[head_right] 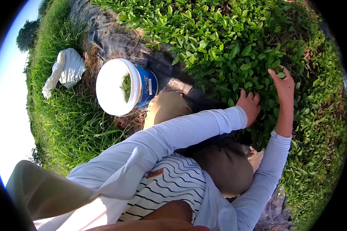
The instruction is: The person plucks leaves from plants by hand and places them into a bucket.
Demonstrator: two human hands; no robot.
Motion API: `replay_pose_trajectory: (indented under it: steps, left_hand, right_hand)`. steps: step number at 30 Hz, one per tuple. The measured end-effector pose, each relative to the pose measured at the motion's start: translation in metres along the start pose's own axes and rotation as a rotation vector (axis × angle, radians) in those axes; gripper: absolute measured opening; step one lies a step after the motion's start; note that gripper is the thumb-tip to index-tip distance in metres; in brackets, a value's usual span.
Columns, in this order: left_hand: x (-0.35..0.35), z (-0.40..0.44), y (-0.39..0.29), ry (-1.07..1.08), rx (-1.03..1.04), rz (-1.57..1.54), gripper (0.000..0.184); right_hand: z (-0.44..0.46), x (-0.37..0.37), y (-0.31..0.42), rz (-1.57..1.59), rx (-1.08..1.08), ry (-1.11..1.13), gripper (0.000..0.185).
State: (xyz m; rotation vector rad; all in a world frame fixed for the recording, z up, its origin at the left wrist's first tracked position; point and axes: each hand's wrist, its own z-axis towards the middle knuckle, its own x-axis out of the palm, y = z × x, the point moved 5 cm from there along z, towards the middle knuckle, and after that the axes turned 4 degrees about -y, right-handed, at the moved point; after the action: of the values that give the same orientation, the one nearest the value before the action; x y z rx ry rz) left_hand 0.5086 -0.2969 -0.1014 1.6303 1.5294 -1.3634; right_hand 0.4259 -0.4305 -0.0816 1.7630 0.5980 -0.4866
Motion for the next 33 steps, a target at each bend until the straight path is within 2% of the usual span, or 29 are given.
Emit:
replay_pose_trajectory:
  steps: [1, 4, 5, 7, 9, 10, 12, 13, 16, 17, 20, 21, 24, 26, 29, 33]
  left_hand:
    - [-0.001, -0.002, 0.001, -0.028, 0.006, -0.009, 0.043]
    - [0.000, 0.001, 0.004, 0.003, -0.013, -0.035, 0.043]
    - [-0.001, 0.001, 0.005, 0.005, -0.007, -0.049, 0.043]
    - [-0.005, 0.006, 0.008, -0.045, -0.025, -0.077, 0.041]
    - [-0.017, 0.006, 0.012, -0.076, -0.076, -0.180, 0.042]
    - [-0.028, 0.009, 0.015, -0.198, -0.126, -0.258, 0.045]
    - [-0.051, 0.015, 0.025, -0.451, -0.223, -0.412, 0.050]
    - [-0.062, 0.017, 0.032, -0.424, -0.241, -0.452, 0.060]
    - [-0.048, 0.033, 0.032, -0.588, -0.069, -0.453, 0.065]
    - [-0.038, 0.040, 0.029, -0.539, 0.003, -0.515, 0.067]
    - [-0.027, 0.040, 0.009, -0.310, 0.161, -0.417, 0.061]
    - [-0.024, 0.037, 0.004, -0.324, 0.161, -0.354, 0.060]
    - [-0.001, 0.041, -0.001, -0.304, 0.141, -0.326, 0.061]
    - [-0.005, 0.034, 0.000, -0.191, 0.159, -0.324, 0.060]
    - [0.003, 0.031, -0.003, -0.107, 0.175, -0.244, 0.060]
    - [0.012, 0.030, -0.003, -0.074, 0.170, -0.147, 0.060]
  right_hand:
    - [-0.005, 0.003, 0.007, 0.001, 0.032, -0.023, 0.048]
    - [0.006, 0.010, -0.021, 0.438, 0.068, 0.050, 0.041]
    - [-0.002, 0.005, -0.025, 0.563, 0.148, 0.032, 0.030]
    - [-0.001, -0.021, -0.050, 1.070, 0.069, 0.189, 0.027]
    - [-0.012, -0.039, -0.044, 1.251, 0.065, 0.229, 0.027]
    - [-0.014, -0.043, -0.041, 1.274, 0.102, 0.223, 0.028]
    - [-0.013, -0.049, -0.044, 1.221, 0.159, 0.164, 0.025]
    - [-0.007, -0.052, -0.057, 1.203, 0.137, 0.167, 0.022]
    - [-0.011, -0.050, -0.059, 1.176, 0.157, 0.173, 0.014]
    - [-0.015, -0.048, -0.054, 1.175, 0.173, 0.171, 0.013]
    - [-0.016, -0.044, -0.042, 1.025, 0.227, 0.182, 0.018]
    - [-0.020, -0.043, -0.028, 0.858, 0.269, 0.128, 0.026]
    - [0.026, -0.027, -0.046, 0.358, 0.157, 0.174, 0.032]
    - [0.039, -0.007, -0.029, 0.107, 0.019, 0.165, 0.038]
    - [0.063, 0.021, -0.027, -0.124, -0.162, 0.209, 0.046]
    - [0.050, 0.041, -0.010, -0.306, -0.447, 0.097, 0.042]
